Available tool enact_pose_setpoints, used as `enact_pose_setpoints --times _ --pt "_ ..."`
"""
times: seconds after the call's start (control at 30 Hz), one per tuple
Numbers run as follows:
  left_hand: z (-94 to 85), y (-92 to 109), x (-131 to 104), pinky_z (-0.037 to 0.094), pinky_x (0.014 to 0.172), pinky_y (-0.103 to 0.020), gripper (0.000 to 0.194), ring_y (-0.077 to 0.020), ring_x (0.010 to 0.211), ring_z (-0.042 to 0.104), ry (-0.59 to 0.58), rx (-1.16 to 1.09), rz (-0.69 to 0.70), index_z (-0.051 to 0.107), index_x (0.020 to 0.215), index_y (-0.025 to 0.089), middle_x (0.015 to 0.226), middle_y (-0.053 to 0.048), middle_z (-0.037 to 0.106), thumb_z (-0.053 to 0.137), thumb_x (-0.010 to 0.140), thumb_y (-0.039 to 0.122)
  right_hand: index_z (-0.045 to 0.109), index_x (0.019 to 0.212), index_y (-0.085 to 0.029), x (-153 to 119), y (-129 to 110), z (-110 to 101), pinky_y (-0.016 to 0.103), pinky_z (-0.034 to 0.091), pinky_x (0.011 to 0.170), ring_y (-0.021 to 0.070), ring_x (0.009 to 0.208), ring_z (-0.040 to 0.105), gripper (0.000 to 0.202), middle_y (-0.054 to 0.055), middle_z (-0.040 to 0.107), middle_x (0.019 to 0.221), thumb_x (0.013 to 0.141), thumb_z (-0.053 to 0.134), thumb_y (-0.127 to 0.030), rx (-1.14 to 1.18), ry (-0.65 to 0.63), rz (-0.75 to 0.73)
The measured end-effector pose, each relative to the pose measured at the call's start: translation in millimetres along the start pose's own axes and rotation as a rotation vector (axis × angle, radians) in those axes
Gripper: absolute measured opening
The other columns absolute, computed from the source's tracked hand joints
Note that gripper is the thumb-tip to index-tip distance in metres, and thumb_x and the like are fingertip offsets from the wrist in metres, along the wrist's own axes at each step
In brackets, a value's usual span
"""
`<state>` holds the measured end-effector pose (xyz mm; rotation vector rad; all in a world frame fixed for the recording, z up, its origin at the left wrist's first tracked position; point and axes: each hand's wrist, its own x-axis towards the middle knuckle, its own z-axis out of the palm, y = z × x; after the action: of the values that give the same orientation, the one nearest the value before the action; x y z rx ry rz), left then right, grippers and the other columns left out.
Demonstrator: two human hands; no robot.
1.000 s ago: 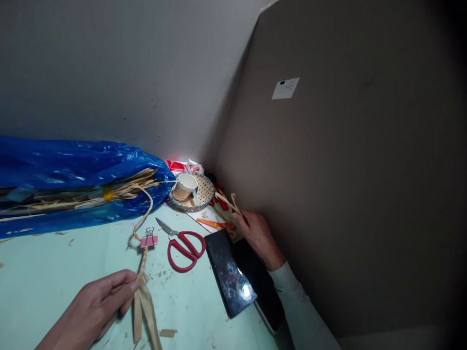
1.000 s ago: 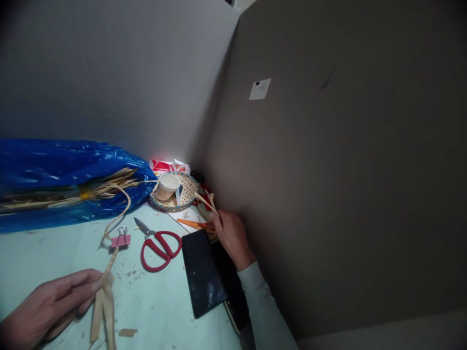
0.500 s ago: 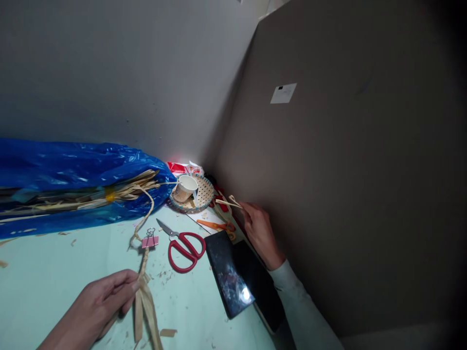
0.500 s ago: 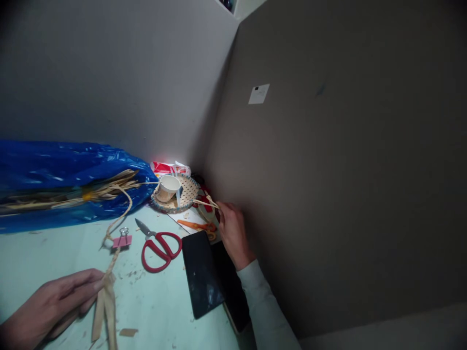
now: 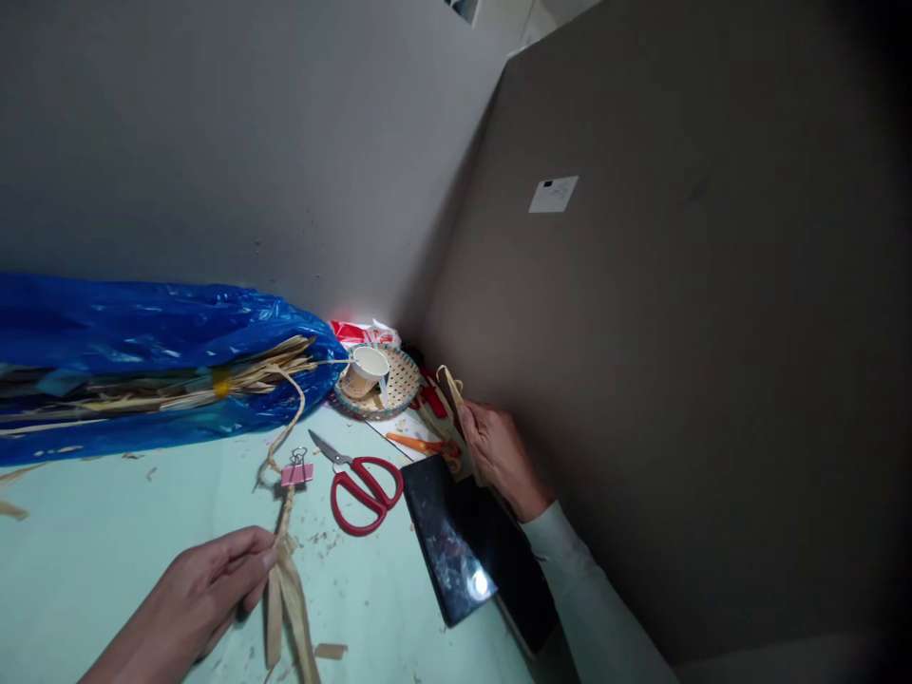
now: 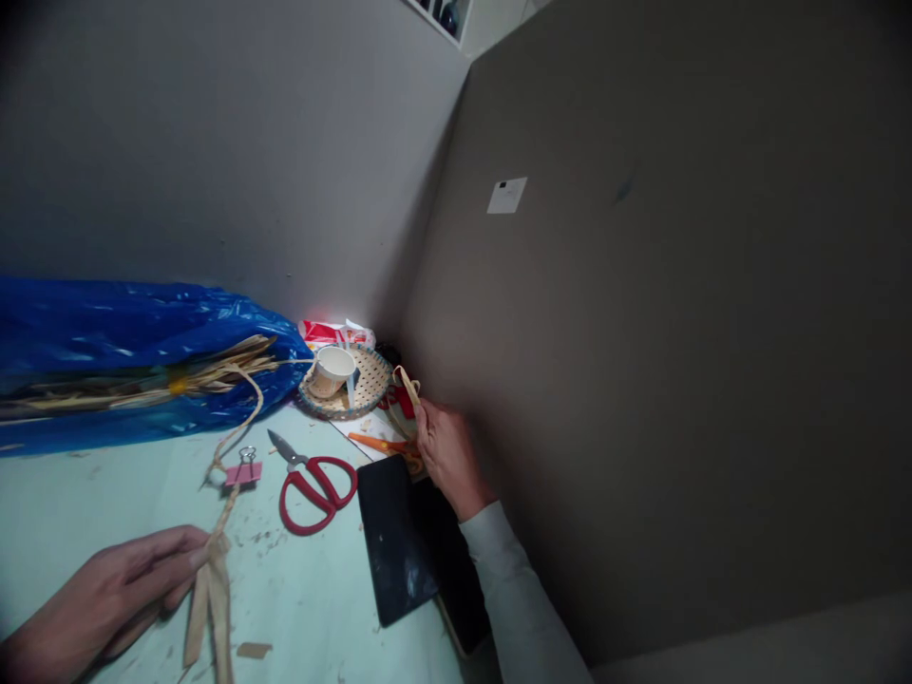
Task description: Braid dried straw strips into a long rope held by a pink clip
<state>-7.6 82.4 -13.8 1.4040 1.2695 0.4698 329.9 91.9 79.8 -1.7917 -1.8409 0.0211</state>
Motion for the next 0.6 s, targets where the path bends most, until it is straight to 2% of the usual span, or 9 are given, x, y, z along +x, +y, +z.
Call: enact_pose_setpoints --times 0.13,0.23,0.3,0.43,0.6 --pt "4.2 15.8 -9.2 0.013 0.044 -0.023 0.054 -0.009 0.046 0.02 0.018 -0.076 -0.01 0.052 0.063 0.024 0.056 0.008 0.04 0.064 0.066 0.077 0.073 0.092 -0.015 -0.4 -2.9 -3.6 0.021 0.04 0.066 0.0156 0.071 0.062 0.036 0.003 0.073 0.081 0.102 0.039 -0.02 -0.034 -0.039 -0.019" --pt "5.5 29.2 -14.2 0.016 0.045 -0.022 0.056 -0.0095 0.047 0.023 0.018 -0.07 -0.059 0.045 0.057 0.025 0.053 0.007 0.04 0.066 0.055 0.077 0.073 0.101 -0.014 -0.7 -1.5 -3.5 0.021 0.042 0.067 0.0173 0.079 0.068 0.03 0.006 0.077 0.09 0.099 0.043 -0.013 -0.106 -0.045 0.017" --pt "5.7 33.5 -15.7 0.019 0.046 -0.021 0.056 -0.0099 0.047 0.024 0.014 -0.075 -0.057 0.044 0.056 0.025 0.052 0.008 0.039 0.066 0.054 0.076 0.073 0.097 -0.014 -0.5 0.3 -1.9 0.021 0.04 0.063 0.0178 0.075 0.068 0.027 0.008 0.077 0.085 0.099 0.046 -0.012 -0.181 -0.065 0.052" --pt "4.8 26.7 -14.7 0.022 0.048 -0.022 0.052 -0.0109 0.048 0.028 0.018 -0.099 -0.009 0.047 0.058 0.024 0.052 0.008 0.038 0.068 0.064 0.071 0.073 0.082 -0.014 -0.7 0.8 1.7 0.025 0.036 0.058 0.0184 0.061 0.065 0.024 0.01 0.073 0.07 0.098 0.054 -0.014 -0.362 -0.115 0.106" --pt "2.2 13.4 -11.2 0.025 0.045 -0.022 0.046 -0.0105 0.046 0.029 0.02 -0.122 0.011 0.052 0.06 0.024 0.053 0.009 0.038 0.071 0.07 0.065 0.073 0.082 -0.016 -3.7 -4.6 2.9 0.027 0.034 0.059 0.0211 0.066 0.07 0.025 0.014 0.075 0.074 0.099 0.054 -0.014 -0.487 -0.108 0.132"
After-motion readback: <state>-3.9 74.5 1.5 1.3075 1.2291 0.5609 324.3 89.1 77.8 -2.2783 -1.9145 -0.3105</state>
